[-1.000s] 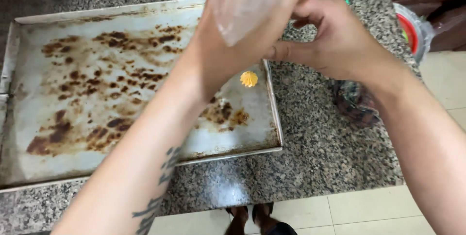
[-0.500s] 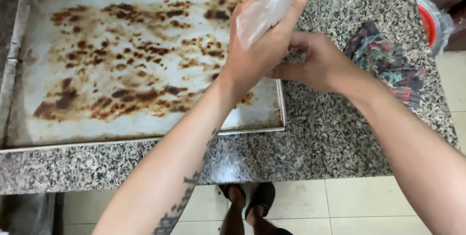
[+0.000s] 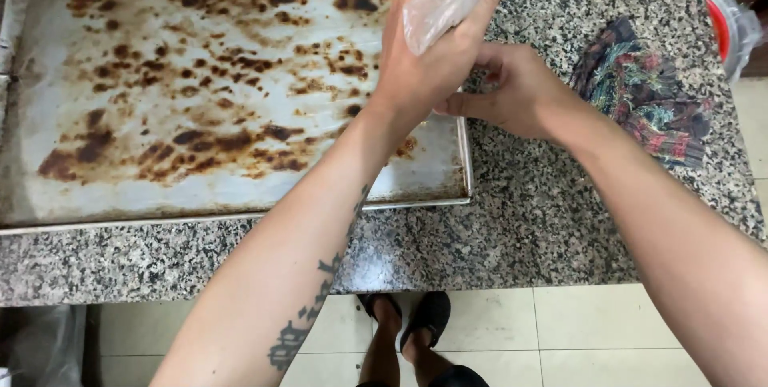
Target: Filling a piping bag with frosting and piping small decorative shapes onto a baking sheet
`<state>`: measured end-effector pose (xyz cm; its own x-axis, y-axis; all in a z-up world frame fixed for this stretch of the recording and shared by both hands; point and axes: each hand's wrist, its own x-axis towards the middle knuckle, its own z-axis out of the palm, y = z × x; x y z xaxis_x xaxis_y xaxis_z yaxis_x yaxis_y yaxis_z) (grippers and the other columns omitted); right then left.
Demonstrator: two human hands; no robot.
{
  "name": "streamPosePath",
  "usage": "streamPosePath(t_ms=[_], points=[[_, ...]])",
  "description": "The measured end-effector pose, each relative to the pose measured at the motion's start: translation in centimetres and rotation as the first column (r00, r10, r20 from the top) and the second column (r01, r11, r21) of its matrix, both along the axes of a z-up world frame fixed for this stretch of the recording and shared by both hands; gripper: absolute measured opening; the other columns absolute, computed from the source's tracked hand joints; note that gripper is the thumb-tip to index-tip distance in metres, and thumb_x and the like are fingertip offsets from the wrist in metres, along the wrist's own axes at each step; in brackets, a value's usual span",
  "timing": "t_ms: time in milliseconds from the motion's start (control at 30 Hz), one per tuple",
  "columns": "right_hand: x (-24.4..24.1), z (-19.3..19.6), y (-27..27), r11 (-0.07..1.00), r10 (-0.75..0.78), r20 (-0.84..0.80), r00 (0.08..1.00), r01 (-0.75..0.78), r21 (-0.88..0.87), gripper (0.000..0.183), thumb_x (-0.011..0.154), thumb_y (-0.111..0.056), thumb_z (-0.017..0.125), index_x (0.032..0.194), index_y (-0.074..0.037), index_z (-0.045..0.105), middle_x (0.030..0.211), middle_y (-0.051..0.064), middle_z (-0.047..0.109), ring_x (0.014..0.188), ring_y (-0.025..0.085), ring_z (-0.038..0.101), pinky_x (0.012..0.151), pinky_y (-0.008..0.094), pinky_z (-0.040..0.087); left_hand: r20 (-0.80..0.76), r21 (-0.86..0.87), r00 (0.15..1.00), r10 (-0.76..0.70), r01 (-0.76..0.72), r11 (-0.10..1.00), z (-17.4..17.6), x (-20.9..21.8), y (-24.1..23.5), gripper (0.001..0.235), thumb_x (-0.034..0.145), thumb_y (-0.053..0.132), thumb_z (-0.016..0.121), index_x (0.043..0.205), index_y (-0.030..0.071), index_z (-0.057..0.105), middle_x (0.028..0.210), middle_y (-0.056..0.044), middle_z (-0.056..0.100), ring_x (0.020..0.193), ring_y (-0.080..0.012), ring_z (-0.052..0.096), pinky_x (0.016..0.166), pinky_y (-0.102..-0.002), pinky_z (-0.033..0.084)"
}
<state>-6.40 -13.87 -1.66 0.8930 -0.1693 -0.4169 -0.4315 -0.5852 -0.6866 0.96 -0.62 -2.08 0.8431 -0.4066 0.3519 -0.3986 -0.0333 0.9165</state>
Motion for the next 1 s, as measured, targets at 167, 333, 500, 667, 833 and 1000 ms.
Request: streamPosePath(t_ms=[167,333,500,667,833,1000], points=[[-0.1,-4.2,-2.8,0.993,0.118,0.237,0.964,-0.122,0.003,0.047,0.099,-0.025,0.100,0.143,-0.015,0.087,0.141,0.006,0.092,0.119,0.025,0.080,0.100,0.041,0.063,-0.015,0.115,0.998,0.061,-0.059,0.992,0.2,0.1,-0.3,0.064,0.103,0.073,0.062,0.068,0.024,0.043,0.060,0.009,0.046,0.062,-0.0086,0.045,0.059,-0.039,0.036],[0.1,-5.0,-3.3,0.994,0.104,0.237,0.966,-0.109,0.008,0.042,0.099,-0.024,0.102,0.138,-0.017,0.090,0.134,0.002,0.093,0.113,0.021,0.076,0.099,0.038,0.060,0.044,0.130,0.995,0.091,-0.096,0.987,-0.5,0.7,-0.9,0.064,0.104,0.072,0.060,0.065,0.023,0.049,0.058,0.007,0.050,0.062,-0.0090,0.048,0.058,-0.040,0.038],[0.2,-5.4,-3.6,0.992,0.116,0.256,0.960,-0.124,0.013,0.040,0.099,-0.026,0.102,0.136,-0.015,0.089,0.129,0.003,0.093,0.109,0.020,0.077,0.094,0.036,0.061,0.040,0.186,0.991,0.127,-0.132,0.974,-0.5,0.8,-1.1,0.066,0.103,0.074,0.060,0.067,0.021,0.044,0.059,0.004,0.049,0.064,-0.0121,0.046,0.061,-0.043,0.042],[0.2,-5.2,-3.7,0.985,0.162,0.317,0.934,-0.172,0.004,0.039,0.101,-0.021,0.102,0.137,-0.012,0.089,0.131,0.003,0.094,0.108,0.019,0.078,0.091,0.036,0.062,0.113,0.065,0.988,0.101,-0.108,0.992,-0.7,0.9,-1.1,0.061,0.107,0.064,0.064,0.067,0.022,0.048,0.060,0.007,0.045,0.064,-0.0096,0.043,0.059,-0.041,0.039],[0.2,-6.1,-4.2,0.983,0.171,0.355,0.919,-0.185,0.006,0.036,0.102,-0.023,0.103,0.134,-0.013,0.089,0.121,0.000,0.091,0.101,0.014,0.070,0.084,0.033,0.055,0.096,0.128,0.988,0.125,-0.136,0.982,-0.9,1.1,-1.3,0.064,0.106,0.068,0.063,0.066,0.021,0.046,0.060,0.004,0.043,0.066,-0.0119,0.041,0.059,-0.043,0.040],[-0.1,-1.1,-1.3,0.998,0.064,0.103,0.993,-0.063,-0.008,0.042,0.101,-0.019,0.096,0.141,-0.013,0.087,0.144,0.008,0.093,0.132,0.029,0.087,0.114,0.045,0.070,0.109,0.064,0.990,0.090,-0.097,0.993,-0.5,0.7,-0.9,0.060,0.108,0.064,0.063,0.066,0.023,0.048,0.059,0.009,0.047,0.062,-0.0091,0.045,0.058,-0.040,0.037]])
